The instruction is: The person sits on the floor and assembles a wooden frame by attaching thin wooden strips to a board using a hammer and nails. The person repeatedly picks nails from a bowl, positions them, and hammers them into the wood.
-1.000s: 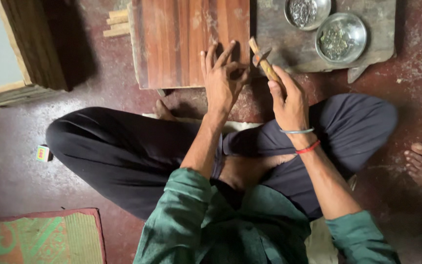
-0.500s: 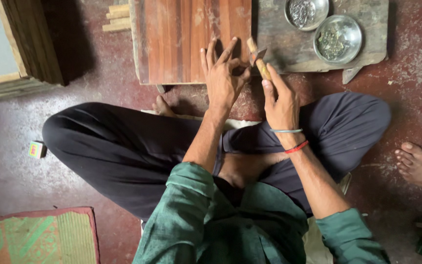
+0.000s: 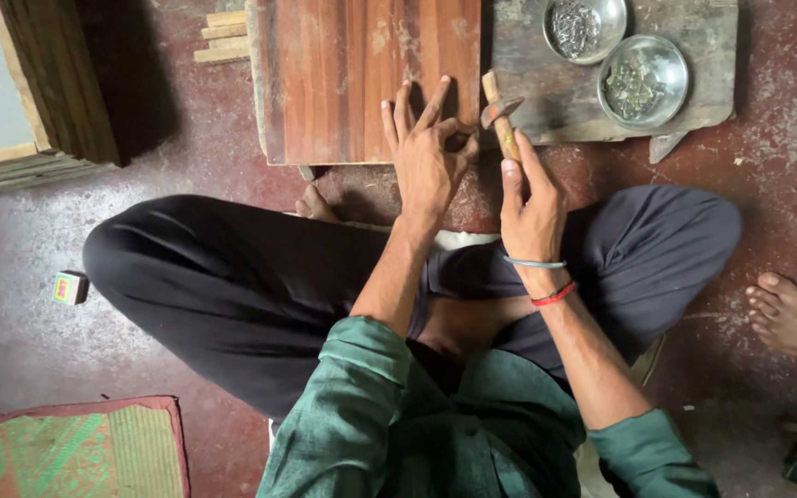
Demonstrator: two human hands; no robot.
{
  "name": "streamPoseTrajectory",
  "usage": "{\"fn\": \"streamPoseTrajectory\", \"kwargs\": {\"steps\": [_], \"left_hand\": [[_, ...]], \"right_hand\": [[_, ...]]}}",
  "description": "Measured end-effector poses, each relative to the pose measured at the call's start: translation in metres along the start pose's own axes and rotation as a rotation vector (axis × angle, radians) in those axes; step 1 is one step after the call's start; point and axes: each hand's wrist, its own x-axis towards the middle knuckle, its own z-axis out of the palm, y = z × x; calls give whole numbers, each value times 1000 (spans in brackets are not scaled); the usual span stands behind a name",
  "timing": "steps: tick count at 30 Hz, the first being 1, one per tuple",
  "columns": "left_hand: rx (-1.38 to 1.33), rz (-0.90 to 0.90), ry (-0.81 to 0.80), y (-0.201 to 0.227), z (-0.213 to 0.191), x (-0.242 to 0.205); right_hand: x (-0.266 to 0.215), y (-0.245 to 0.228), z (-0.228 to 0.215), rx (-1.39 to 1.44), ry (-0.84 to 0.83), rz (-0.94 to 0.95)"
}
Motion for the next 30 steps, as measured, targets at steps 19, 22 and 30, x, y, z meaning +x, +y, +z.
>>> {"fn": "streamPoseTrajectory", "kwargs": {"steps": [19,22,30], "left_hand": [[-8,-2,31,0,2,1],[-8,-18,5,1,1,-2],[-52,19,32,2,-2,-4]], "right_hand": [[-4,-4,2,-38,75,-28],[-8,-4,4,-5,103,-35],[-7,-1,4,-12,89,7]]}}
